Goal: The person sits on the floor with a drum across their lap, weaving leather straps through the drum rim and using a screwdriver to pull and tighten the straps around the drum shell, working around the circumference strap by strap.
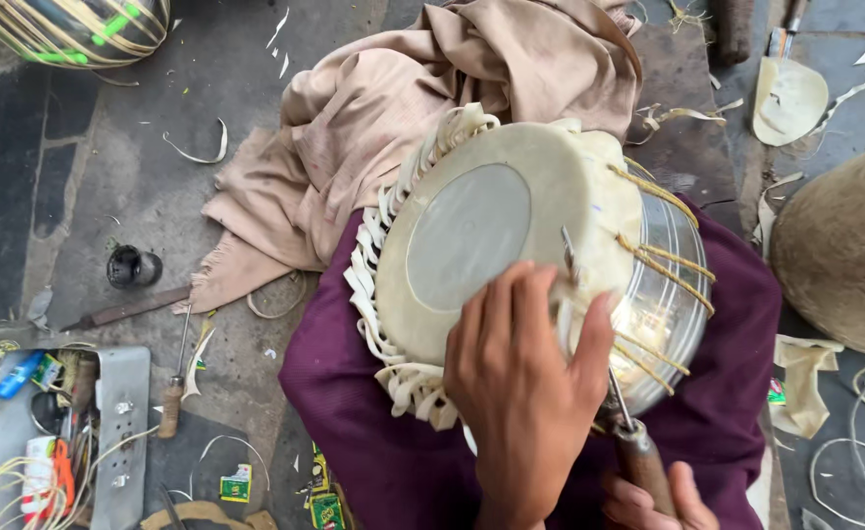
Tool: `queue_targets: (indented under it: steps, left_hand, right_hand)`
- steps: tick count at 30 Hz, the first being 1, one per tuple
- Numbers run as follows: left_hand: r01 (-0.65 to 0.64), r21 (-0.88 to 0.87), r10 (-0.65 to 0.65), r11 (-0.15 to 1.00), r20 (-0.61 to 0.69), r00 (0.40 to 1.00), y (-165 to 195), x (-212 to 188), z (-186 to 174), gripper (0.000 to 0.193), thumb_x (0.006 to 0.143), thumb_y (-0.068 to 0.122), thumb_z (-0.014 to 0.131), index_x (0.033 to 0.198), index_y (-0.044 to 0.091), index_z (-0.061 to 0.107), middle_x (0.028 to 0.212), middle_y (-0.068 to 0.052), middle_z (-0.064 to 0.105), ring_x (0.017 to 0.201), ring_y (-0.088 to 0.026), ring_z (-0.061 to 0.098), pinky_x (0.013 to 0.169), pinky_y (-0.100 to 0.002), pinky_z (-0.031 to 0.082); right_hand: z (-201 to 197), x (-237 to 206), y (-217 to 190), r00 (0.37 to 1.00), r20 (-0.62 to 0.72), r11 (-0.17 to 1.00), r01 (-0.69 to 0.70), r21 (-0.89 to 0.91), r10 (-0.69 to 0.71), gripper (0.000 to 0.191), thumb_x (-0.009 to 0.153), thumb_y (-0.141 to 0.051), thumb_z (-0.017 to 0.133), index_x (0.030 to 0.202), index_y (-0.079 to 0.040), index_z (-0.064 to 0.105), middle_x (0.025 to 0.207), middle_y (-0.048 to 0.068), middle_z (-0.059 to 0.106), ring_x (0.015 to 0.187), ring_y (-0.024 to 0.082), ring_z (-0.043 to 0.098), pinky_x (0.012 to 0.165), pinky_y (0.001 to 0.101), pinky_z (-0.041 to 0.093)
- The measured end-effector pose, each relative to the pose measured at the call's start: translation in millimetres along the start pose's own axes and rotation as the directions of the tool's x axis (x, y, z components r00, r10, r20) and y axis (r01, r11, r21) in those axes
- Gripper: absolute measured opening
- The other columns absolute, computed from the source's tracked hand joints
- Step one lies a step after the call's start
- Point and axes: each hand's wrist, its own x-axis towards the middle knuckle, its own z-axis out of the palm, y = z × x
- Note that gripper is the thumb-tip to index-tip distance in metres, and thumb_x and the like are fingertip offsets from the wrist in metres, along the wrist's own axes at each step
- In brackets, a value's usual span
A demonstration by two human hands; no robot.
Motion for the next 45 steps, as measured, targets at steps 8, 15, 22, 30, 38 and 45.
queue_targets:
  steps: [8, 15, 22, 30, 38, 45]
  left_hand:
    - [-0.103, 0.198, 0.135, 0.975, -0.153, 0.979, 1, 30, 42, 0.050, 0.106, 0.038, 0.058, 0.127, -0.007, 0.063, 0.128, -0.024, 0.069, 0.123, -0.035, 0.066, 0.106, -0.043, 0.050]
    - [-0.075, 0.208, 0.125, 0.975, -0.235, 0.964, -4, 21, 47, 0.044, 0.107, 0.033, 0.058, 0.125, -0.005, 0.066, 0.124, -0.022, 0.072, 0.118, -0.034, 0.070, 0.104, -0.042, 0.052]
    - [-0.117, 0.074, 0.132, 0.990, -0.243, 0.961, -3, -7, 32, 0.031, 0.103, 0.022, 0.059, 0.124, 0.004, 0.072, 0.125, -0.015, 0.074, 0.117, -0.031, 0.072, 0.102, -0.041, 0.054]
    - [-0.118, -0.145, 0.075, 0.982, -0.273, 0.959, -14, -11, 27, 0.011, 0.101, 0.013, 0.063, 0.106, 0.006, 0.069, 0.117, -0.010, 0.076, 0.115, -0.029, 0.075, 0.102, -0.042, 0.057]
    - [-0.196, -0.214, 0.120, 0.957, -0.323, 0.939, -25, -40, 25, 0.016, 0.101, 0.012, 0.063, 0.114, 0.005, 0.069, 0.117, -0.009, 0.075, 0.115, -0.026, 0.074, 0.102, -0.041, 0.057]
    - [-0.317, -0.015, 0.268, 0.948, -0.501, 0.823, 5, -90, 1, 0.021, 0.097, 0.029, 0.084, 0.103, 0.015, 0.070, 0.097, 0.001, 0.063, 0.093, -0.024, 0.056, 0.087, -0.037, 0.045]
  right_hand:
    - [47, 69, 5, 0.412, 0.724, -0.831, -0.331, -0.446, -0.553, 0.034, 0.092, -0.002, 0.077, 0.121, -0.016, 0.069, 0.111, 0.017, 0.066, 0.095, 0.024, 0.070, 0.077, 0.0298, 0.058]
    - [48, 73, 5, 0.516, 0.628, -0.810, -0.434, -0.395, -0.583, 0.040, 0.074, 0.008, 0.077, 0.110, -0.010, 0.076, 0.115, 0.023, 0.064, 0.099, 0.031, 0.069, 0.082, 0.0346, 0.056]
    - [26, 54, -10, 0.564, 0.190, -0.325, -0.148, -0.934, -0.804, 0.045, 0.085, 0.007, 0.068, 0.129, -0.002, 0.063, 0.127, 0.023, 0.065, 0.116, 0.026, 0.067, 0.102, 0.0316, 0.050]
    - [4, 9, 14, 0.854, -0.010, 0.670, 0.401, -0.624, -0.520, 0.051, 0.098, -0.002, 0.061, 0.147, -0.001, 0.050, 0.113, 0.024, 0.067, 0.091, 0.022, 0.067, 0.078, 0.0281, 0.053]
    - [38, 31, 4, 0.660, 0.525, -0.734, -0.060, -0.676, -0.537, 0.043, 0.095, -0.003, 0.067, 0.137, -0.009, 0.061, 0.095, 0.011, 0.066, 0.075, 0.017, 0.063, 0.065, 0.0254, 0.049]
    - [56, 42, -14, 0.619, 0.607, -0.842, -0.178, -0.509, -0.498, 0.041, 0.083, 0.006, 0.073, 0.123, -0.003, 0.067, 0.095, 0.015, 0.065, 0.073, 0.023, 0.063, 0.067, 0.0302, 0.049]
